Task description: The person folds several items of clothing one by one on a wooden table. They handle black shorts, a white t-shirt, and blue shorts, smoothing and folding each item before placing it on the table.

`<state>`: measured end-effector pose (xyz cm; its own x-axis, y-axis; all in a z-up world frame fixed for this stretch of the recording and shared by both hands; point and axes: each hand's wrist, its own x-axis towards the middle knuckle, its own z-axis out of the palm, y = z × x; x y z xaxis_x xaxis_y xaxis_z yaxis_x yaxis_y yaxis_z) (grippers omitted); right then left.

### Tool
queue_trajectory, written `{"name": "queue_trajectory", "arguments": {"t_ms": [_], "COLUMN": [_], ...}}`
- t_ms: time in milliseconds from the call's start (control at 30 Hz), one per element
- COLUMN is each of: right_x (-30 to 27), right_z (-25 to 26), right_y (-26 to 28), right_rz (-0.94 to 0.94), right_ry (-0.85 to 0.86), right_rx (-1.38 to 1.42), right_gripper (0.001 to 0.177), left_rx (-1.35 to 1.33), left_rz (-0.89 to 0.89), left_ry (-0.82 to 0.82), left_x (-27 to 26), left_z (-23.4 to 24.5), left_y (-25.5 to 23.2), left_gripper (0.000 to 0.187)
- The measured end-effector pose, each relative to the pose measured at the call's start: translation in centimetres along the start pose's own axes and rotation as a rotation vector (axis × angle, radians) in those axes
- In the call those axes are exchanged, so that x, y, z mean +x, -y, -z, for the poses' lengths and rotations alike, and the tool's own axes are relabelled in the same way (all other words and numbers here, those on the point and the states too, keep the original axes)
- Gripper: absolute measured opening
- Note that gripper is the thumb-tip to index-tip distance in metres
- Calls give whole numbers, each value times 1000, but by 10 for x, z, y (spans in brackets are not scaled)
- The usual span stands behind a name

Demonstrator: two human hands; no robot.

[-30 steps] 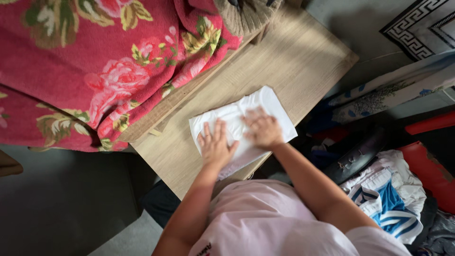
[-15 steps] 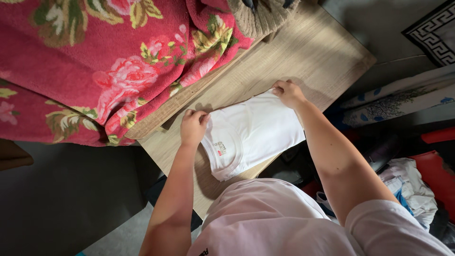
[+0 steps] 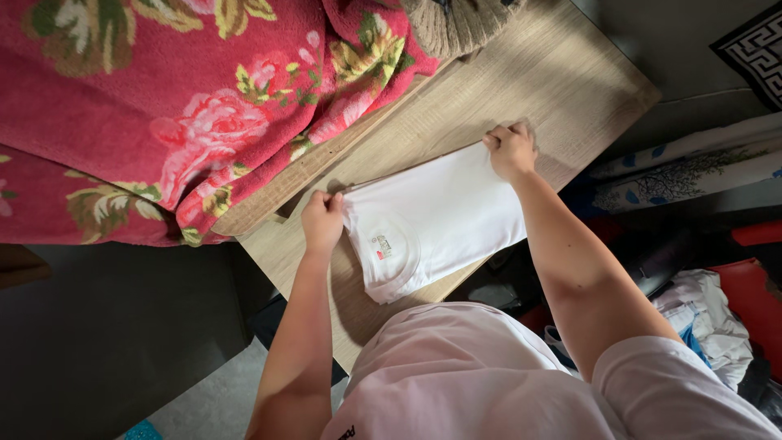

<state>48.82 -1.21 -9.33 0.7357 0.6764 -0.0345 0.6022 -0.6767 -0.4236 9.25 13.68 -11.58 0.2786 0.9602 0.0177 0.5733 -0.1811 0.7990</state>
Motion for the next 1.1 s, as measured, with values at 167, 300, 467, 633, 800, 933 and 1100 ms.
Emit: {"name": "queue_trajectory", "arguments": {"t_ms": [167, 300, 467, 633, 800, 933, 1100], "right_x": [-11, -55, -140, -126, -74, -60, -66], "right_z": [4, -15, -29, 19, 54, 57, 39], "right_y": [12, 42, 76, 63, 46, 38, 33], "right_rz": [-65, 520, 906, 662, 126, -81, -295], "right_ry": [-246, -614, -46, -49, 263, 138, 195], "right_rx": [186, 128, 25, -376, -368, -200, 96], "right_gripper": [19, 17, 41, 64, 70, 60, 68], "left_rx": [394, 281, 569, 625, 645, 506, 321], "left_rz": [-125, -392, -540, -198, 20, -26, 244], "left_ry": [-184, 171, 459, 498, 379, 131, 102], "left_x": [-5, -37, -72, -63, -40, -36, -23], "left_z": [-4, -32, -50, -20, 8, 10, -12], "left_y": [-32, -77, -115, -127, -99, -60, -35], "left_gripper": [17, 26, 61, 103, 106, 98, 64]}}
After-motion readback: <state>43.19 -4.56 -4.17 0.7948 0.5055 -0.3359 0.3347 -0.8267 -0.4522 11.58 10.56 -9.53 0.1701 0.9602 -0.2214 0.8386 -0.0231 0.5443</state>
